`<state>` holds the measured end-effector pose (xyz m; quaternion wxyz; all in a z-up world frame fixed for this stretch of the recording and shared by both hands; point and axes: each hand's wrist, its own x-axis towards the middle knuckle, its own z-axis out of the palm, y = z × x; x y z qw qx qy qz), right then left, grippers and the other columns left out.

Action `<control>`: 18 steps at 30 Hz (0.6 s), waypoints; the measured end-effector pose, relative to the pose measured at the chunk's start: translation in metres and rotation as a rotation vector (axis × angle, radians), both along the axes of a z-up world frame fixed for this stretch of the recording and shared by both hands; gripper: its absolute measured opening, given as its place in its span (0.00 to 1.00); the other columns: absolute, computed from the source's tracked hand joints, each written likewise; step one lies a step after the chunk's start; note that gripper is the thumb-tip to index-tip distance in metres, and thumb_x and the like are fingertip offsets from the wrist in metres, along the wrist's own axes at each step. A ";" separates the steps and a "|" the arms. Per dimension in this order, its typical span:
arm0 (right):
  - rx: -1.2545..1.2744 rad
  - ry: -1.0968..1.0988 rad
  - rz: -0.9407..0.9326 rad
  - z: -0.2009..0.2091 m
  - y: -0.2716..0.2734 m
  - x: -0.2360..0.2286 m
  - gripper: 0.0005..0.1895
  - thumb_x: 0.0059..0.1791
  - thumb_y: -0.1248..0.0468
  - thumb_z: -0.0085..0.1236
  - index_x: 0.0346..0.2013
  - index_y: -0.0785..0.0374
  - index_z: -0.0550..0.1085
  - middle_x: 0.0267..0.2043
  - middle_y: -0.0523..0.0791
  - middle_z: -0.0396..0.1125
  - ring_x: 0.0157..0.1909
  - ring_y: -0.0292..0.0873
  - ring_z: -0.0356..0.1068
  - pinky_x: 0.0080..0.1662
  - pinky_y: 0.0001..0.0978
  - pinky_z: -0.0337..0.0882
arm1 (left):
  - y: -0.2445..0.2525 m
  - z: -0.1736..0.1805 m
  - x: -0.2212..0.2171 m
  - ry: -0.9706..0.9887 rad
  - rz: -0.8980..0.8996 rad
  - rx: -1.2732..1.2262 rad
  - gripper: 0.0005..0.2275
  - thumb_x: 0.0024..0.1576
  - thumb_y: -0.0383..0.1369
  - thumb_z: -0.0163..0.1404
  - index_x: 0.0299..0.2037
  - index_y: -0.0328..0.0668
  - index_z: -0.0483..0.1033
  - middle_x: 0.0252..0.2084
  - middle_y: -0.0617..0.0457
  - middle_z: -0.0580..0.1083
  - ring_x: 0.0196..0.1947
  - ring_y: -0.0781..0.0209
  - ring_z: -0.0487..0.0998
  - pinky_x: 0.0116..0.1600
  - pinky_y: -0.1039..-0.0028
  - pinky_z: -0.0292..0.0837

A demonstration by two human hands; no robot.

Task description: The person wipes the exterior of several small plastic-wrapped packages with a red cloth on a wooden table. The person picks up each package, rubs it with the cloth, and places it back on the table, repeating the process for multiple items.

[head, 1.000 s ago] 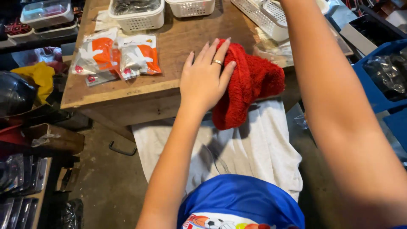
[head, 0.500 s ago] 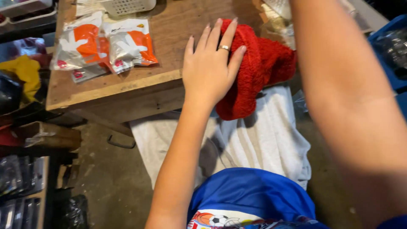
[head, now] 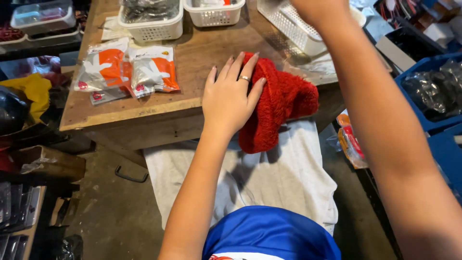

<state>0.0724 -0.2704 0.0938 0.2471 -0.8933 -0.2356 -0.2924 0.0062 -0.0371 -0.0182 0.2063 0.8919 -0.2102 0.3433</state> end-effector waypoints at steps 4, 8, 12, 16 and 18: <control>-0.018 -0.342 0.102 -0.035 0.031 0.039 0.30 0.40 0.66 0.81 0.52 0.74 0.76 0.45 0.58 0.74 0.39 0.60 0.71 0.43 0.48 0.72 | 0.003 0.004 0.002 0.079 -0.054 -0.028 0.19 0.62 0.45 0.46 0.56 0.40 0.71 0.58 0.51 0.76 0.64 0.48 0.72 0.68 0.48 0.56; 0.052 -0.193 0.188 -0.032 0.059 0.018 0.37 0.39 0.74 0.72 0.60 0.71 0.64 0.41 0.55 0.75 0.33 0.53 0.72 0.36 0.44 0.71 | 0.016 0.025 -0.011 0.060 -0.228 -0.210 0.12 0.60 0.39 0.50 0.48 0.43 0.75 0.46 0.53 0.80 0.48 0.53 0.78 0.69 0.55 0.54; 0.001 0.043 0.201 -0.048 0.056 0.035 0.21 0.44 0.68 0.68 0.52 0.65 0.78 0.32 0.48 0.74 0.29 0.46 0.69 0.35 0.36 0.69 | 0.034 0.019 -0.002 0.068 -0.516 -0.774 0.16 0.56 0.20 0.45 0.55 0.39 0.69 0.54 0.49 0.74 0.54 0.54 0.75 0.66 0.66 0.65; -0.068 0.221 0.190 -0.036 0.055 0.040 0.20 0.49 0.65 0.64 0.56 0.63 0.78 0.36 0.48 0.77 0.30 0.41 0.73 0.35 0.32 0.71 | 0.047 0.027 0.023 -0.026 -0.466 -0.883 0.20 0.57 0.17 0.44 0.59 0.42 0.65 0.59 0.48 0.69 0.55 0.57 0.73 0.61 0.71 0.70; -0.066 0.246 0.235 -0.034 0.054 0.039 0.20 0.48 0.66 0.59 0.56 0.62 0.78 0.37 0.48 0.77 0.30 0.42 0.72 0.36 0.34 0.71 | 0.038 0.051 0.030 -0.140 -0.379 -0.745 0.18 0.55 0.20 0.50 0.55 0.41 0.67 0.57 0.48 0.69 0.55 0.53 0.72 0.63 0.67 0.67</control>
